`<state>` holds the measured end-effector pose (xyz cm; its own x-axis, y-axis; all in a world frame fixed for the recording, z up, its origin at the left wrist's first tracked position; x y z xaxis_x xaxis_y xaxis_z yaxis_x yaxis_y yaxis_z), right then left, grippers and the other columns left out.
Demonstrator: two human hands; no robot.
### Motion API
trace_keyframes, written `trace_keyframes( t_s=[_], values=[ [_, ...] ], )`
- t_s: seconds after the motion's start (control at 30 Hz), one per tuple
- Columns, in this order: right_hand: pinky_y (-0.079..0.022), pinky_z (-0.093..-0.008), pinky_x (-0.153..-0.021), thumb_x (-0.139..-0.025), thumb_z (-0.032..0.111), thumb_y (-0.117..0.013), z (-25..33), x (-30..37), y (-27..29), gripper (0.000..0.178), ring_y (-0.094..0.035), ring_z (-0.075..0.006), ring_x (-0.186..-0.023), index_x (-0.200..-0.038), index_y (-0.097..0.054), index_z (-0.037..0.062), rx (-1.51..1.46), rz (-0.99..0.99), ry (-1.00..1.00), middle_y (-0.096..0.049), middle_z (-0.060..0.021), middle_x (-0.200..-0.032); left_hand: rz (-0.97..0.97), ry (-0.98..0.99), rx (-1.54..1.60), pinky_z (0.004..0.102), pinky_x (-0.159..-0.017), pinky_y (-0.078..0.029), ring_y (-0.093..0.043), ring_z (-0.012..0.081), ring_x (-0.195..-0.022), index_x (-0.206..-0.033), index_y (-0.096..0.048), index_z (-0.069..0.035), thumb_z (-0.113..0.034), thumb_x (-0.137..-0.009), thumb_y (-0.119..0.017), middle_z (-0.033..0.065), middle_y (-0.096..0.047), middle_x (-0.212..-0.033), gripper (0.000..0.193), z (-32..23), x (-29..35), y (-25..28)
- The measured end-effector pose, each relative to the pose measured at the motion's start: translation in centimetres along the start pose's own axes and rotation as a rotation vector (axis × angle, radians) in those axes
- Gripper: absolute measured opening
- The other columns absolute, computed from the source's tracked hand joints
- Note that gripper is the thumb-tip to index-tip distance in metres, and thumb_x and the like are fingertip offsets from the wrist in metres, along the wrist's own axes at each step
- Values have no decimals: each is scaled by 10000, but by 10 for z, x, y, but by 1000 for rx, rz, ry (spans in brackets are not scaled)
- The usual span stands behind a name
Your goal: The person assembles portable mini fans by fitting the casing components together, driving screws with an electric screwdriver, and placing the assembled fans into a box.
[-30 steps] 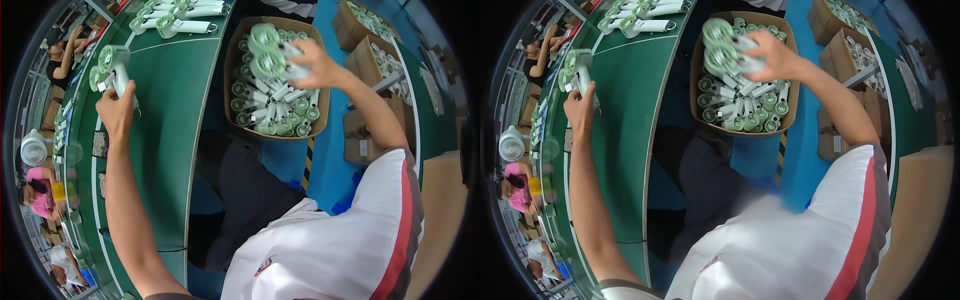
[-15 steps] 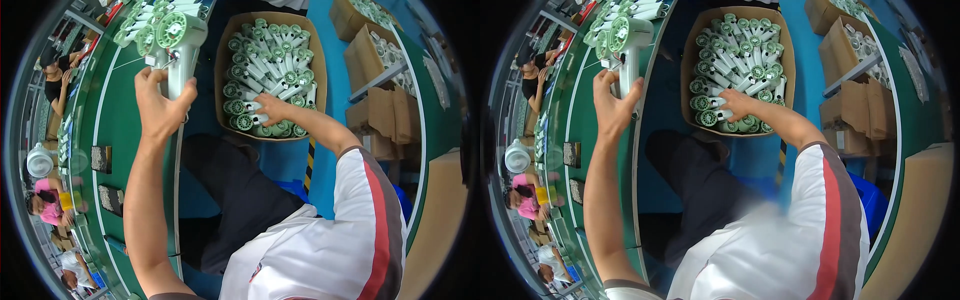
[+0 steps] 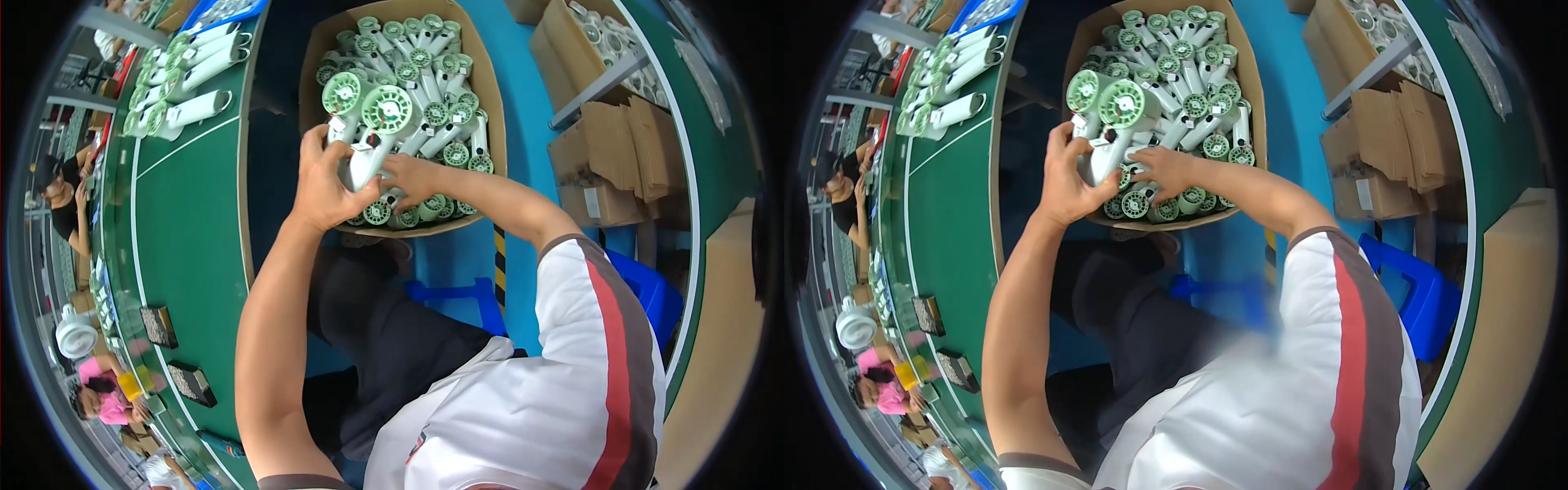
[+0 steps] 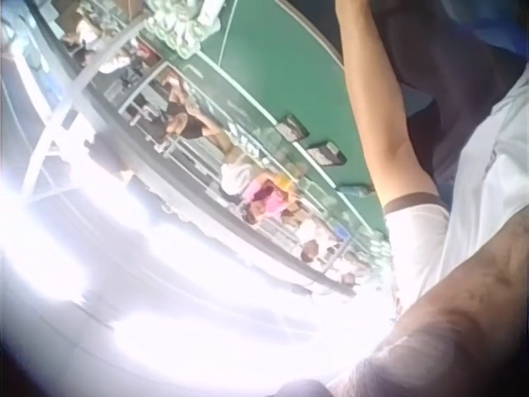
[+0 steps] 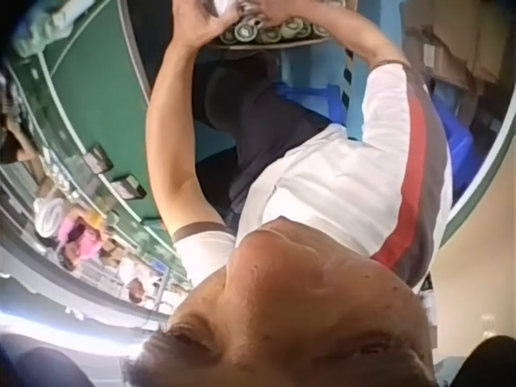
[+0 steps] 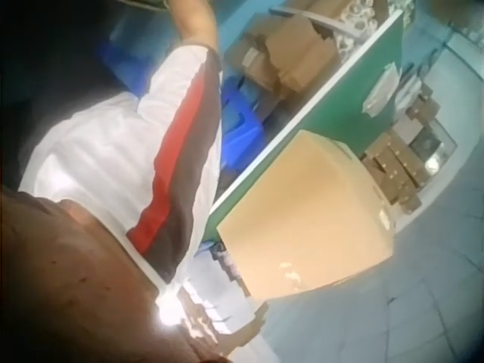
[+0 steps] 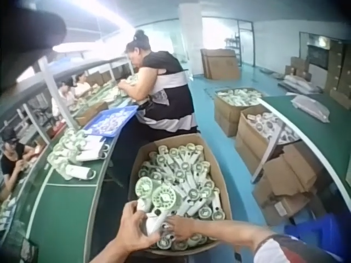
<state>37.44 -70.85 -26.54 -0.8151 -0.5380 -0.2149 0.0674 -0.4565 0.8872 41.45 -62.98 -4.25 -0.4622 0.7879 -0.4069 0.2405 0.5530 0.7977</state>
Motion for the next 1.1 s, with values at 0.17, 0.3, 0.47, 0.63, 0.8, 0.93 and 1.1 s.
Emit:
trace_keyframes(
  t_s=[0.17,0.3,0.47,0.63,0.8,0.93,1.1],
  values=[
    [-428,-513,-1079,-881,221,-692,-28,72,57,418,-527,-416,-1285,-1268,-662,66,-238,-40,-430,-558,-234,-1374,153,-24,50,535,-1006,-460,-500,509,-1184,-951,-667,18,-296,-583,-828,340,-492,-1280,510,18,3,-83],
    [-542,-475,-907,-842,-86,-586,-35,159,127,251,-640,-395,-1089,-1062,-688,-25,106,-493,-286,-662,-192,-1203,366,-114,23,534,-1045,-440,-497,503,-1190,-1024,-676,12,-286,-578,-806,346,-488,-1278,551,9,5,-126],
    [-555,-455,-848,-830,-125,-589,-15,222,166,243,-656,-378,-1052,-1033,-688,-36,168,-599,-489,-675,-198,-1175,641,-286,-32,508,-1108,-403,-466,480,-1276,-1065,-670,25,-339,-602,-810,325,-448,-1390,606,2,20,-187],
    [-554,-427,-829,-818,-120,-634,26,238,162,216,-676,-373,-991,-1007,-690,-32,70,-642,-586,-693,-190,-1141,846,-418,-21,467,-1139,-363,-435,430,-1322,-1073,-681,33,-356,-633,-809,289,-428,-1455,601,-4,31,-233],
    [-555,-420,-822,-812,-122,-638,47,239,134,220,-676,-368,-994,-1003,-691,-27,-5,-634,-662,-694,-182,-1135,880,-444,-1,440,-1118,-370,-427,384,-1335,-1081,-696,33,-353,-632,-821,256,-424,-1476,605,0,32,-256],
    [-557,-414,-818,-805,-124,-645,51,239,120,221,-678,-353,-986,-992,-695,-18,-24,-631,-714,-697,-168,-1132,840,-463,54,385,-1088,-369,-447,296,-1307,-1107,-700,34,-264,-652,-812,169,-467,-1422,555,1,28,-260],
    [-557,-410,-827,-798,-121,-651,51,234,116,220,-678,-347,-984,-983,-696,-11,-40,-612,-745,-699,-164,-1130,876,-404,93,397,-1093,-381,-441,303,-1353,-1114,-707,45,-187,-612,-798,150,-477,-1450,560,6,24,-278]
  ],
)
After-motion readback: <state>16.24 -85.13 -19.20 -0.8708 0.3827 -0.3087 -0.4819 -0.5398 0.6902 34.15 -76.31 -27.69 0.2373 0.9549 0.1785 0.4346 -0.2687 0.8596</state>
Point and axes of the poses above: each hand's wrist, its own x-axis away from the middle knuckle, its own y-axis out of the back of the hand, z = x × y, the point moved 9 cm from there along -x, towards the middle knuckle
